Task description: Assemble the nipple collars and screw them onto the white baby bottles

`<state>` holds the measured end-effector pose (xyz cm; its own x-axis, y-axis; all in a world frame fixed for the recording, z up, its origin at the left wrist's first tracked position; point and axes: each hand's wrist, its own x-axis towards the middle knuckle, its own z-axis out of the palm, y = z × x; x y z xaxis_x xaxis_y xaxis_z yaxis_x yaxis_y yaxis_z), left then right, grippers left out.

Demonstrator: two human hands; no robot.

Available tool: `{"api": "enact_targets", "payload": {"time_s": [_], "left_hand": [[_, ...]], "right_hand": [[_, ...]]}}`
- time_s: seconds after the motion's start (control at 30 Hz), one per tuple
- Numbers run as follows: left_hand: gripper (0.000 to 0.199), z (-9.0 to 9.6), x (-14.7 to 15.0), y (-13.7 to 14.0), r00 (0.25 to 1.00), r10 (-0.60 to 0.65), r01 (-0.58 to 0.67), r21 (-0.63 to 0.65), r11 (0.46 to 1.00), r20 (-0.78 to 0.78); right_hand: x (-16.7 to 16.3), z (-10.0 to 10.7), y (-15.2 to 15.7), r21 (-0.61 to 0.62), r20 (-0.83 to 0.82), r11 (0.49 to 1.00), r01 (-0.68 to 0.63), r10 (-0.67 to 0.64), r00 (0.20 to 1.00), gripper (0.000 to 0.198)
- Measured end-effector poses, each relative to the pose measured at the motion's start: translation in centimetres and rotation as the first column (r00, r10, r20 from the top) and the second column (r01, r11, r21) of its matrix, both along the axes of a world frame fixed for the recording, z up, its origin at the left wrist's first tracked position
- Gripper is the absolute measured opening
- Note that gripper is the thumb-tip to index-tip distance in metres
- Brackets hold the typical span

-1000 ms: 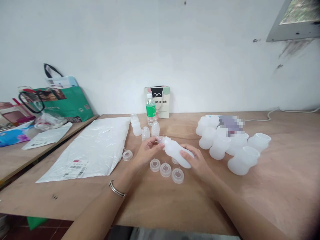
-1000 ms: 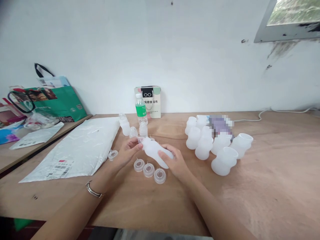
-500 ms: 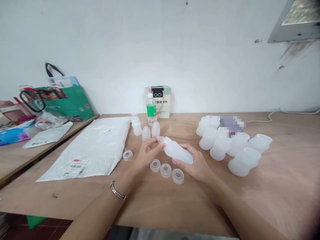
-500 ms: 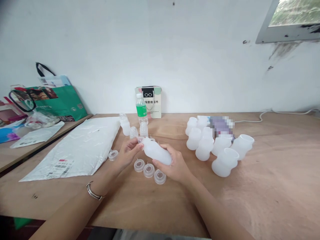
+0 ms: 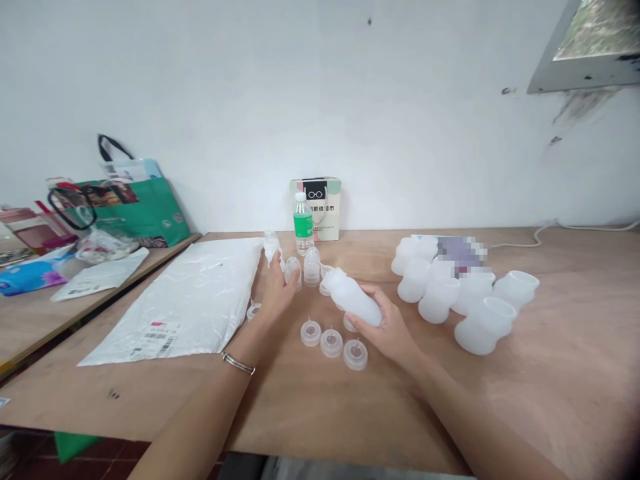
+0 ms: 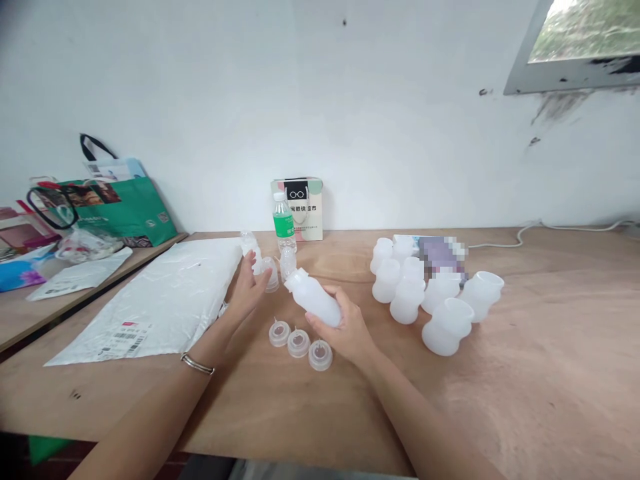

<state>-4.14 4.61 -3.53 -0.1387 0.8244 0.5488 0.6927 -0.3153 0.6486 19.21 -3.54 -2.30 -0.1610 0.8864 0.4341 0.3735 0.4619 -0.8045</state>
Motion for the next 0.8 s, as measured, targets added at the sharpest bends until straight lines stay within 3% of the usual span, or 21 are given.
{"api": "enact_targets", "payload": {"time_s": [0.1, 0.2, 0.33, 0.4, 0.5, 0.57, 0.63, 0.7, 0.8], "left_hand": [[0.058, -0.8, -0.5, 1.0, 0.995, 0.001, -0.007, -0.064, 0.998, -0.104], [0.046, -1.0, -0.4, 1.2, 0.994, 0.048, -0.053, -0.047, 0.998, -0.094], [0.047, -0.7, -0.2, 0.8, 0.982, 0.191, -0.191, 0.025, 0.981, -0.001], [0.047, -0.2, 0.0, 0.3, 0.975, 0.181, -0.197, 0.131, 0.972, 0.127], [0.047, 1.2, 1.1, -1.1, 0.927, -0.042, -0.089, 0.328, 0.94, 0.372], [0.054, 2.4, 2.1, -2.3, 0.865, -0.24, 0.035, 0.425, 0.904, 0.439], [0.06, 3.5, 3.0, -3.4, 0.818, -0.392, 0.155, 0.495, 0.855, 0.421], [0.056, 4.1, 3.8, -4.3, 0.811, -0.465, 0.244, 0.518, 0.82, 0.355], [0.046, 3.9, 4.3, -4.9, 0.832, -0.478, 0.329, 0.443, 0.834, 0.282]], "right_hand": [[0.0, -0.2, 0.0, 0.005, 0.045, 1.0, -0.012, 0.011, 0.999, 0.04], [0.0, -0.2, -0.1, 0.005, 0.075, 1.0, -0.012, 0.012, 0.997, 0.04], [0.1, -0.1, -0.1, -0.003, 0.08, 1.0, -0.007, 0.007, 0.997, 0.04], [0.1, 0.0, -0.1, -0.004, 0.079, 1.0, -0.004, 0.005, 0.997, 0.041], [0.1, 0.0, -0.1, -0.001, 0.077, 1.0, -0.006, 0.006, 0.997, 0.039], [0.2, 0.0, -0.2, 0.001, 0.073, 1.0, -0.008, 0.008, 0.997, 0.039], [0.2, -0.1, -0.2, -0.006, 0.071, 1.0, -0.013, 0.014, 0.997, 0.039], [0.2, -0.1, -0.2, -0.008, 0.061, 1.0, -0.018, 0.018, 0.998, 0.039], [0.2, -0.2, -0.2, 0.01, 0.036, 1.0, -0.026, 0.026, 0.999, 0.04]]}}
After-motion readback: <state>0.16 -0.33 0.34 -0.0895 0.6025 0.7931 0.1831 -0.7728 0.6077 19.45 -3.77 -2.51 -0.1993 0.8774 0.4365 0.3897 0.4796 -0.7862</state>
